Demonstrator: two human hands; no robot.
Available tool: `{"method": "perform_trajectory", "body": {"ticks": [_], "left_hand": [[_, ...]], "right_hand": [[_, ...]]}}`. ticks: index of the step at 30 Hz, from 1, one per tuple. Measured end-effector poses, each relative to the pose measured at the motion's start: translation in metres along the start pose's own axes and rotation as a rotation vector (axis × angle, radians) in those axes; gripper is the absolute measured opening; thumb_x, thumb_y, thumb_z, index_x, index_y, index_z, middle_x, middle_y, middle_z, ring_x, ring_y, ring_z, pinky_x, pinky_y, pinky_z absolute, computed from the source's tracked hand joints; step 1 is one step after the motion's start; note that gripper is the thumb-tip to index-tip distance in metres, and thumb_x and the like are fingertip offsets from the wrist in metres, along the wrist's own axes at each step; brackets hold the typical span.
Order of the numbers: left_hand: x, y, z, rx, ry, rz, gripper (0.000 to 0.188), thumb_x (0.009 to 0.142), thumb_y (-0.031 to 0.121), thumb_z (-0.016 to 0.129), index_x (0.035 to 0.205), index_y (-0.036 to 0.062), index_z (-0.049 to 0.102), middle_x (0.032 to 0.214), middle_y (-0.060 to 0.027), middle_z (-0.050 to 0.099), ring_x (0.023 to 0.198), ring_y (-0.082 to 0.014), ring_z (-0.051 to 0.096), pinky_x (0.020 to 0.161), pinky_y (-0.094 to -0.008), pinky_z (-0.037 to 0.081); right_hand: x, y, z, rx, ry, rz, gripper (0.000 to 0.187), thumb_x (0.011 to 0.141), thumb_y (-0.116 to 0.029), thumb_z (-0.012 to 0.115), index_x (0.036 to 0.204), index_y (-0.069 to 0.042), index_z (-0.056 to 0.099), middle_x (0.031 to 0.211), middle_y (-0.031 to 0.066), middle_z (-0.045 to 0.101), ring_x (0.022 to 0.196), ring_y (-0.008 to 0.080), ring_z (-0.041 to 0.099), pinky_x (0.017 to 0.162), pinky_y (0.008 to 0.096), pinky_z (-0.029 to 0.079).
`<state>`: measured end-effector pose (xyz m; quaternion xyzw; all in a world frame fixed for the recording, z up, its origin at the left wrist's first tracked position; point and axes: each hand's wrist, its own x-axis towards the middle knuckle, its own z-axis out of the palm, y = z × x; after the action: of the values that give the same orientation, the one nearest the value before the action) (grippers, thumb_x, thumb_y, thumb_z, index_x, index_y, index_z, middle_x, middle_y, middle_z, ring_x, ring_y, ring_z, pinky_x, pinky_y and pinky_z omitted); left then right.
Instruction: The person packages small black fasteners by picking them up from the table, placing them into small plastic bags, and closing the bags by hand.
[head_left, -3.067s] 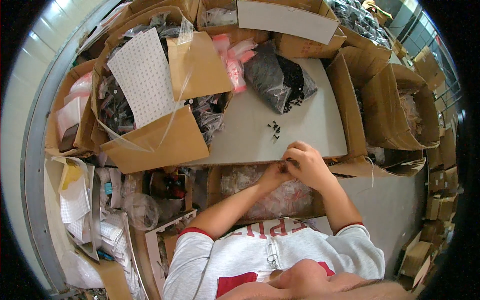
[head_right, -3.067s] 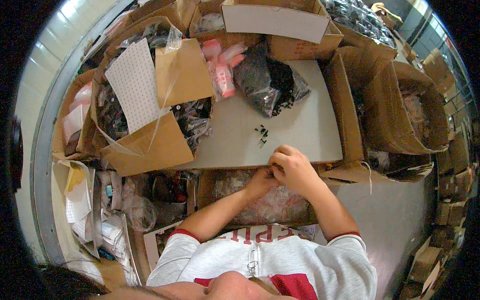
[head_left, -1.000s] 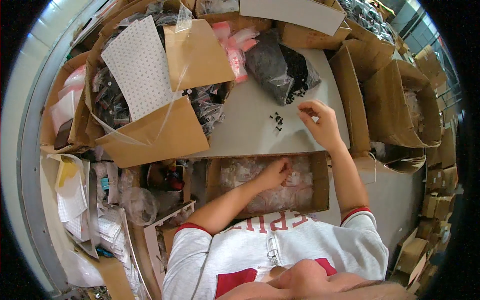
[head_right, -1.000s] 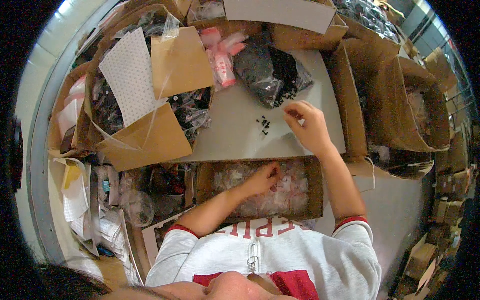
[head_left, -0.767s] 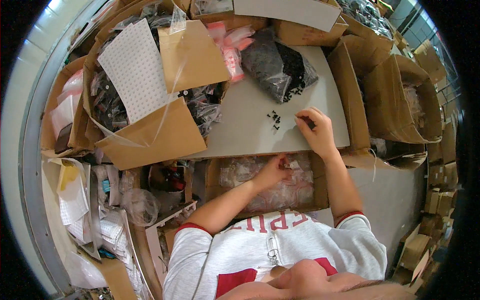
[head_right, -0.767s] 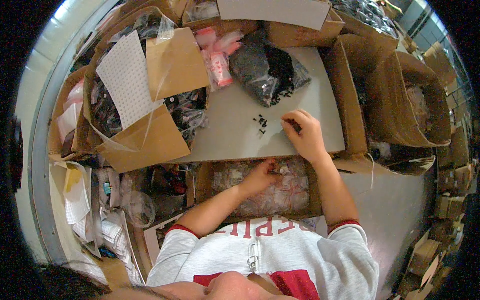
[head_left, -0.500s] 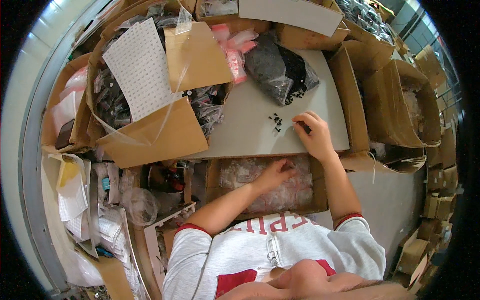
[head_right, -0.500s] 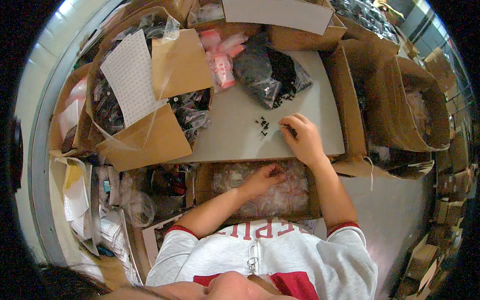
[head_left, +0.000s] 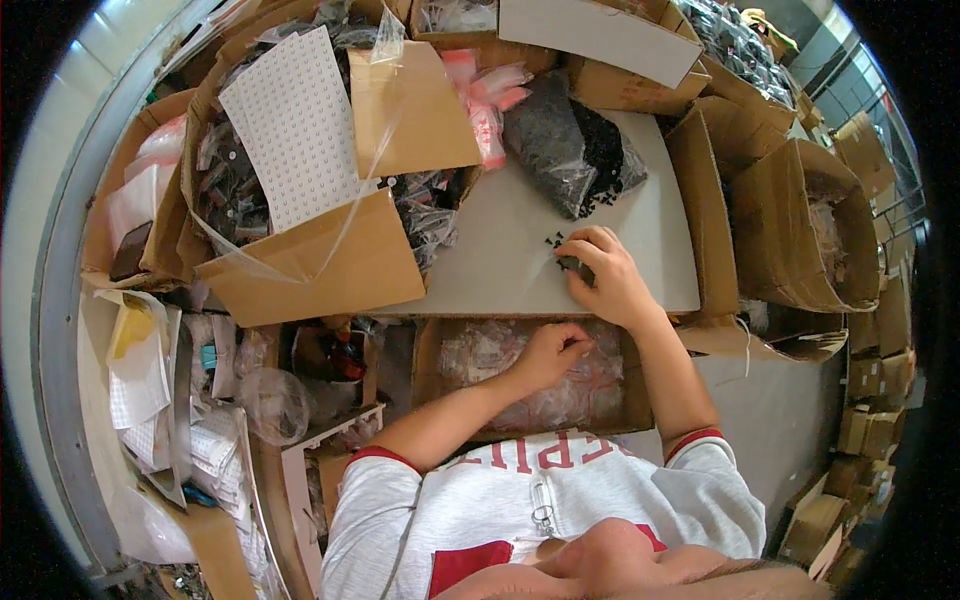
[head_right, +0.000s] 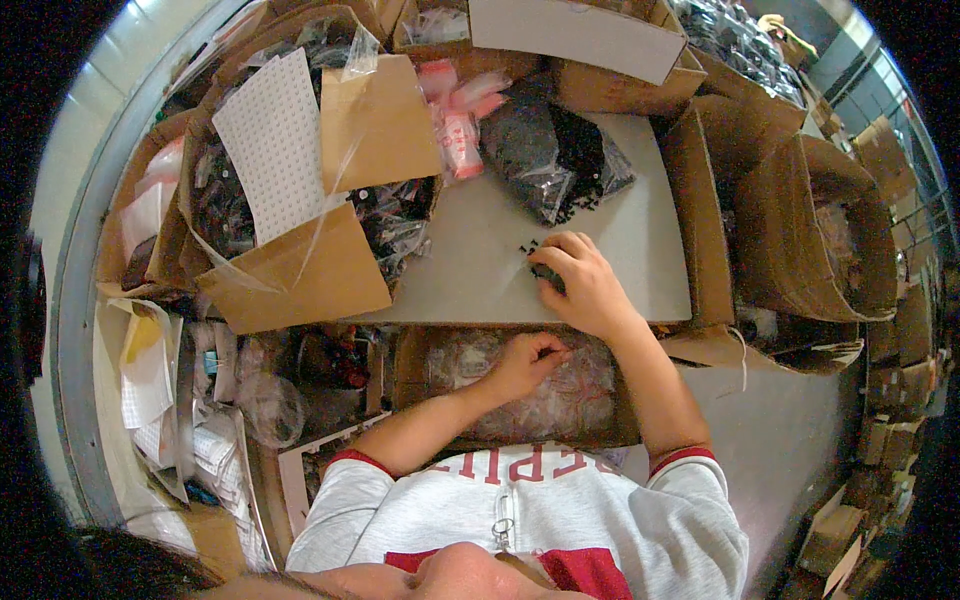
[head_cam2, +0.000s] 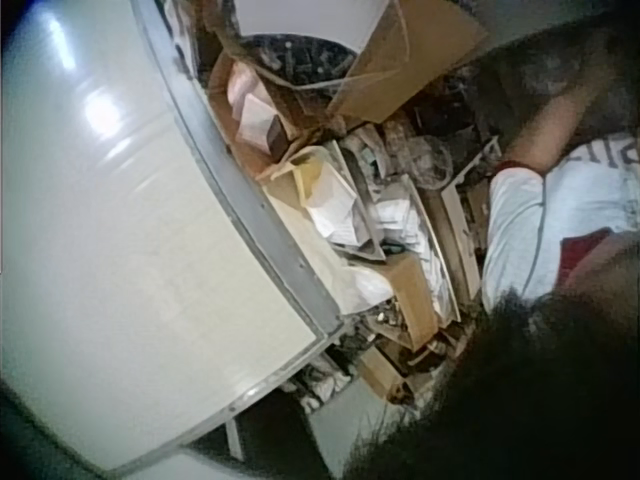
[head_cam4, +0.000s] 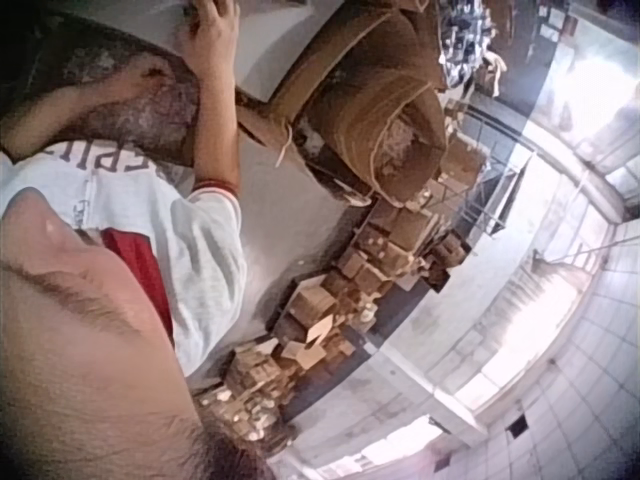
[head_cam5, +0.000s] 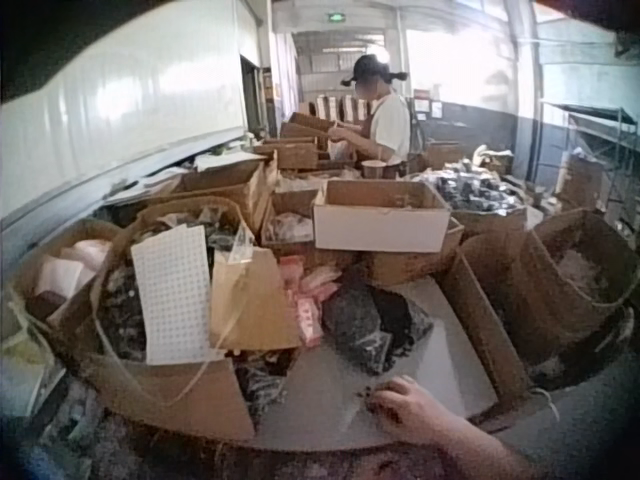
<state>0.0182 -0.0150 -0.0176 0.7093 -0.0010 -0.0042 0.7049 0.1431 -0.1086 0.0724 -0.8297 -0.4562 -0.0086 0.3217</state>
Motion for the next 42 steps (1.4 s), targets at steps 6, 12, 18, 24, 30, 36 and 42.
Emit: {"method": "perform_trajectory", "body": {"ticks": [6, 12, 18, 24, 30, 36, 42], "left_hand": [[0.001, 0.013, -0.007, 0.189, -0.046, -0.109, 0.026, 0.084, 0.019, 0.069, 0.074, -0.0026, 0.061, 0.059, -0.0042, 0.054, 0.056, -0.0099, 0.046, 0.051, -0.0307, 0.039], [0.002, -0.005, 0.0, -0.201, -0.001, -0.042, 0.024, 0.087, 0.02, 0.067, 0.08, -0.0029, 0.064, 0.07, 0.0024, 0.057, 0.066, -0.006, 0.048, 0.058, -0.0249, 0.041], [0.003, -0.01, -0.008, -0.22, -0.141, -0.181, 0.02, 0.088, 0.02, 0.066, 0.089, -0.0001, 0.068, 0.081, -0.001, 0.065, 0.077, -0.0075, 0.054, 0.07, -0.0249, 0.046], [0.003, -0.005, -0.008, -0.128, -0.13, -0.205, 0.02, 0.083, 0.021, 0.072, 0.075, 0.0054, 0.063, 0.071, 0.0032, 0.057, 0.068, -0.0057, 0.047, 0.06, -0.0248, 0.04], [0.003, -0.002, -0.002, -0.44, -0.062, -0.253, 0.024, 0.079, 0.021, 0.074, 0.07, 0.0059, 0.058, 0.069, 0.0031, 0.054, 0.068, -0.0069, 0.046, 0.063, -0.0248, 0.038], [0.008, 0.005, -0.012, -0.142, -0.193, -0.393, 0.026, 0.086, 0.021, 0.067, 0.103, 0.0013, 0.064, 0.097, -0.0035, 0.064, 0.091, -0.0121, 0.055, 0.083, -0.0276, 0.044], [0.01, -0.013, -0.004, -0.342, -0.231, -0.24, 0.032, 0.089, 0.023, 0.064, 0.113, 0.0017, 0.059, 0.109, -0.0049, 0.06, 0.104, -0.0132, 0.051, 0.095, -0.0287, 0.038]], "right_hand": [[-0.002, 0.001, 0.002, -0.022, 0.059, 0.002, 0.024, 0.071, -0.006, 0.064, 0.095, -0.004, 0.061, 0.101, 0.0132, 0.058, 0.099, 0.0338, 0.055, 0.087, 0.0409, 0.047], [-0.003, 0.001, 0.002, -0.013, 0.093, -0.012, 0.024, 0.071, -0.006, 0.065, 0.095, -0.004, 0.061, 0.098, 0.0133, 0.058, 0.096, 0.0342, 0.055, 0.085, 0.0408, 0.047], [-0.002, -0.004, 0.001, 0.013, 0.102, 0.026, 0.028, 0.071, -0.007, 0.065, 0.098, -0.005, 0.057, 0.097, 0.0136, 0.057, 0.096, 0.0355, 0.055, 0.084, 0.0414, 0.047], [-0.002, -0.001, 0.008, -0.045, 0.142, 0.024, 0.02, 0.073, -0.008, 0.066, 0.091, -0.005, 0.059, 0.096, 0.0133, 0.057, 0.095, 0.0347, 0.055, 0.083, 0.0415, 0.047], [-0.005, -0.001, 0.009, -0.08, 0.165, 0.028, 0.013, 0.074, -0.006, 0.064, 0.087, -0.005, 0.06, 0.095, 0.0125, 0.059, 0.092, 0.0335, 0.057, 0.081, 0.0409, 0.048], [-0.021, -0.003, 0.003, -0.116, 0.131, 0.077, 0.015, 0.074, -0.006, 0.064, 0.088, -0.005, 0.061, 0.096, 0.0123, 0.059, 0.091, 0.0333, 0.058, 0.08, 0.0406, 0.049], [-0.03, -0.012, -0.005, -0.101, 0.081, 0.085, 0.013, 0.076, -0.004, 0.063, 0.089, -0.005, 0.062, 0.096, 0.012, 0.059, 0.092, 0.0326, 0.058, 0.081, 0.0402, 0.049]]}}
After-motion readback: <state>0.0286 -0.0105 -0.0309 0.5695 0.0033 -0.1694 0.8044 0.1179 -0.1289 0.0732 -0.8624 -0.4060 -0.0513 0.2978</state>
